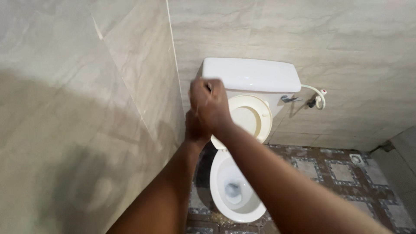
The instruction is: The person pours detergent powder from a bag into a toilet and a bucket, then uses a mop to scrub the bathroom floor tiles. They use a small container to pour water from the bucket onto the floor and continue mopping around the toilet and walls.
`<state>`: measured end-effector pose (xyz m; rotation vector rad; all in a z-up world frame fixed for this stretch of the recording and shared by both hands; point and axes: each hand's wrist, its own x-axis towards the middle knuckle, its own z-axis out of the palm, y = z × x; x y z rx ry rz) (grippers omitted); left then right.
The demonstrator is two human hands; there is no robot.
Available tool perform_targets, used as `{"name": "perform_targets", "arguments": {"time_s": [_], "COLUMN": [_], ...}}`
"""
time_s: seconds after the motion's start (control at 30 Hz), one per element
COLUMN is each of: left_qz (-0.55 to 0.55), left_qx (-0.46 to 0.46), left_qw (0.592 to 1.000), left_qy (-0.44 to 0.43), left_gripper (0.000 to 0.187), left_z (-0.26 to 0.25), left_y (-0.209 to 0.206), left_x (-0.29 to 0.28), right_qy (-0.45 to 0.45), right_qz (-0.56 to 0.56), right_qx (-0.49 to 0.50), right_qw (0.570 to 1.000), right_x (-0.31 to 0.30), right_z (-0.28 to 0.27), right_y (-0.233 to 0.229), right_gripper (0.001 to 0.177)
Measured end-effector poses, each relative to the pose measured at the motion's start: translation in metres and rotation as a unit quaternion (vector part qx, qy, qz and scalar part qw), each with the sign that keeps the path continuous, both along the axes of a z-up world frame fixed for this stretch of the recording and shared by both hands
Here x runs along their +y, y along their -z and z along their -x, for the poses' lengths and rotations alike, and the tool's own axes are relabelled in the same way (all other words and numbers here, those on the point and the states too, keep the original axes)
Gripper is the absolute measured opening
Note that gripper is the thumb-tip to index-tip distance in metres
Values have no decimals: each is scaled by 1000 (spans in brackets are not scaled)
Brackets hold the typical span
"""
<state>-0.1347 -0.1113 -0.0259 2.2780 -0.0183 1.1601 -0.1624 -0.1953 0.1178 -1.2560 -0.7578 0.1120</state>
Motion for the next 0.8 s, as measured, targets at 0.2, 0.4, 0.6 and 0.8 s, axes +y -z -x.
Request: {"name": "perform_targets", "arguments": {"time_s": [0.2, 0.4, 0.6, 0.8], "left_qz": [28, 316, 296, 308], "left_qx": [113, 180, 152, 88], "left_qw": [993, 930, 939, 935], "left_qy": [-20, -46, -86, -149], "left_gripper": [39, 43, 34, 30], "left_z": [42, 65, 111, 188], "left_y": [-11, -69, -88, -91], "left_x": [-20, -44, -97, -157], "right_qy": [32, 5, -18, -71], "right_qz": [-49, 7, 67, 72], "right_qx": [52, 91, 211, 171], "right_qw": [997, 996, 975, 980], "right_x": [-11, -24, -73, -121], "right_z": [34, 37, 58, 105], "right_y": [11, -75, -107, -98], "right_gripper": [27, 34, 26, 26]}}
